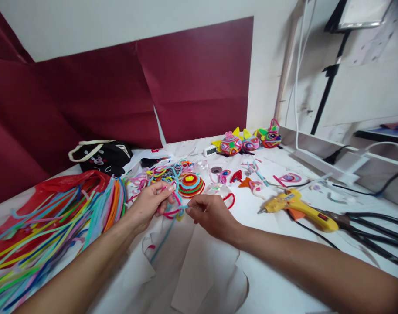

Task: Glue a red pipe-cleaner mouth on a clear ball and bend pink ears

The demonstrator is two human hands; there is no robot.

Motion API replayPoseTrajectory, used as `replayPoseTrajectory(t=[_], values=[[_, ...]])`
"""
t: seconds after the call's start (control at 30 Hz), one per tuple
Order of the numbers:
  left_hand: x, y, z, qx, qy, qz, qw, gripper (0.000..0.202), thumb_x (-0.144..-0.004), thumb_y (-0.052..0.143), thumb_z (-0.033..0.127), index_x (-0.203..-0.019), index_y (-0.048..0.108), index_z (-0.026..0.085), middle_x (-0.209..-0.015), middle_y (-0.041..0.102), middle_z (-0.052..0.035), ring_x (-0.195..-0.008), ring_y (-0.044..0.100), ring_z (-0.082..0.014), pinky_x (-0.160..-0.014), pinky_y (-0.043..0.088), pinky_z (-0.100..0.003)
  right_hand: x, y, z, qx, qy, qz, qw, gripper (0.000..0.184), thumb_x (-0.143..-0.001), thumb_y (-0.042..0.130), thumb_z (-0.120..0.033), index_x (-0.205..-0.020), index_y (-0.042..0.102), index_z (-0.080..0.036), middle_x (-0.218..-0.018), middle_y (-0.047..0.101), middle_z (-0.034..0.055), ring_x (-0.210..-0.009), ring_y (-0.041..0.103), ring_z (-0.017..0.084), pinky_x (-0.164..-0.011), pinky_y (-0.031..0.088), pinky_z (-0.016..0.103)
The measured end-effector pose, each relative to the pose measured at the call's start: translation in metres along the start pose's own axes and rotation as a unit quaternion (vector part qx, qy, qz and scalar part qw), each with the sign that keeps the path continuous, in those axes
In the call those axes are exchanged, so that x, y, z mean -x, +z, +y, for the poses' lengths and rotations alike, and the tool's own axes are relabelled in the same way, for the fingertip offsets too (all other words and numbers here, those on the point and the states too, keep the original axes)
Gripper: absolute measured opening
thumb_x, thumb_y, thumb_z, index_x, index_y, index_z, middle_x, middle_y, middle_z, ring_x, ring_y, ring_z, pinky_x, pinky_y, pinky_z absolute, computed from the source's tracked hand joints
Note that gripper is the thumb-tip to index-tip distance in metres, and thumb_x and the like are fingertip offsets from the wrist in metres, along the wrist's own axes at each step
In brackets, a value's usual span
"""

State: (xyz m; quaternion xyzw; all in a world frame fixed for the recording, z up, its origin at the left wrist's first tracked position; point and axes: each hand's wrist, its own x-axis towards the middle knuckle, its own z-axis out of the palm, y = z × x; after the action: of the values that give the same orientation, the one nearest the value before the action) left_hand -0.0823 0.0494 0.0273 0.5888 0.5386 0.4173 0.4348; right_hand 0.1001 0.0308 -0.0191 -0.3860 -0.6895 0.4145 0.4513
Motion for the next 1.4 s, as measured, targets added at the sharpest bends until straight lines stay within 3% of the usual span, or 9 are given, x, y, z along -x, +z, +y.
replayPoseTrajectory(t=[0.23, 0.53, 0.7, 0.83, 0.97, 1.07, 1.17, 1.23, 1.4], values=[[0.004, 0.004, -0.003, -0.012, 0.027, 0.064, 0.998, 0.027, -0.076, 0.067, 0.04, -0.071, 0.056, 0.016, -0.056, 0.059, 0.0032, -0.031, 0.036, -0.0026, -0.031, 0.024, -0.014, 0.0, 0.004, 0.007, -0.024, -0.032, 0.012, 0.999, 0.012, -0.084, 0.059, -0.025, -0.081, 0.067, -0.017, -0.062, 0.058, -0.0026, -0.055, 0.055, 0.01, -0.053, 0.04, 0.019], [0.017, 0.017, 0.003, -0.009, 0.064, 0.011, 0.998, 0.025, -0.081, 0.064, 0.04, -0.071, 0.058, 0.018, -0.053, 0.056, 0.0052, -0.031, 0.034, -0.0022, -0.032, 0.024, -0.015, 0.001, 0.0, -0.006, 0.082, -0.117, -0.021, 0.99, 0.017, -0.086, 0.061, -0.022, -0.07, 0.065, -0.018, -0.065, 0.06, -0.0014, -0.061, 0.051, 0.01, -0.059, 0.035, 0.022], [0.021, 0.021, 0.007, 0.017, 0.069, 0.013, 0.997, 0.024, -0.078, 0.068, 0.039, -0.071, 0.059, 0.018, -0.051, 0.054, 0.0066, -0.031, 0.033, -0.0018, -0.033, 0.025, -0.015, -0.001, 0.007, -0.011, 0.103, -0.049, 0.01, 0.993, 0.03, -0.078, 0.069, -0.027, -0.055, 0.051, -0.018, -0.052, 0.048, -0.0057, -0.052, 0.042, 0.008, -0.052, 0.028, 0.022], [0.023, 0.017, 0.01, 0.125, 0.033, -0.002, 0.992, 0.028, -0.075, 0.073, 0.042, -0.074, 0.058, 0.018, -0.049, 0.053, 0.0089, -0.031, 0.029, 0.0003, -0.037, 0.033, -0.014, -0.004, 0.01, -0.015, 0.078, -0.044, 0.061, 0.994, 0.022, -0.074, 0.074, -0.034, -0.077, 0.058, -0.02, -0.064, 0.05, -0.0057, -0.058, 0.045, 0.009, -0.054, 0.031, 0.022], [0.024, 0.007, 0.014, 0.202, 0.021, -0.002, 0.979, 0.032, -0.069, 0.078, 0.039, -0.071, 0.056, 0.016, -0.051, 0.053, 0.0095, -0.03, 0.023, 0.0025, -0.033, 0.028, -0.011, -0.01, 0.011, -0.018, 0.084, -0.116, -0.017, 0.99, 0.039, -0.075, 0.075, -0.042, -0.107, 0.064, -0.023, -0.09, 0.057, 0.0, -0.07, 0.05, 0.011, -0.066, 0.041, 0.023], [0.022, -0.002, 0.014, 0.229, 0.032, 0.019, 0.973, 0.032, -0.07, 0.079, 0.036, -0.069, 0.055, 0.016, -0.053, 0.052, 0.0093, -0.031, 0.023, 0.0032, -0.031, 0.022, -0.009, -0.015, 0.013, -0.018, 0.106, -0.143, -0.101, 0.979, 0.033, -0.073, 0.077, -0.043, -0.095, 0.068, -0.02, -0.09, 0.057, 0.0012, -0.074, 0.053, 0.012, -0.069, 0.043, 0.023], [0.021, -0.012, 0.013, 0.249, 0.043, 0.021, 0.967, 0.03, -0.072, 0.077, 0.035, -0.068, 0.054, 0.016, -0.053, 0.049, 0.0089, -0.032, 0.025, 0.0016, -0.031, 0.024, -0.01, -0.019, 0.019, -0.016, 0.179, -0.164, -0.151, 0.958, 0.009, -0.088, 0.064, -0.025, -0.083, 0.065, -0.017, -0.081, 0.059, 0.0012, -0.076, 0.055, 0.012, -0.071, 0.042, 0.022], [0.021, -0.019, 0.016, 0.269, 0.066, 0.037, 0.96, 0.027, -0.073, 0.077, 0.033, -0.07, 0.055, 0.017, -0.057, 0.049, 0.0086, -0.034, 0.028, 0.0008, -0.032, 0.027, -0.011, -0.022, 0.024, -0.015, 0.217, -0.17, -0.16, 0.948, 0.017, -0.092, 0.054, -0.019, -0.078, 0.063, -0.016, -0.079, 0.06, 0.0027, -0.079, 0.056, 0.014, -0.073, 0.041, 0.024], [0.023, -0.034, 0.03, 0.286, 0.131, 0.085, 0.945, 0.021, -0.08, 0.071, 0.029, -0.069, 0.056, 0.019, -0.056, 0.048, 0.0085, -0.038, 0.029, -0.0009, -0.04, 0.035, -0.014, -0.039, 0.04, -0.018, 0.232, -0.161, -0.177, 0.943, 0.018, -0.092, 0.054, -0.027, -0.08, 0.064, -0.016, -0.089, 0.065, 0.0078, -0.086, 0.059, 0.02, -0.078, 0.042, 0.032]])
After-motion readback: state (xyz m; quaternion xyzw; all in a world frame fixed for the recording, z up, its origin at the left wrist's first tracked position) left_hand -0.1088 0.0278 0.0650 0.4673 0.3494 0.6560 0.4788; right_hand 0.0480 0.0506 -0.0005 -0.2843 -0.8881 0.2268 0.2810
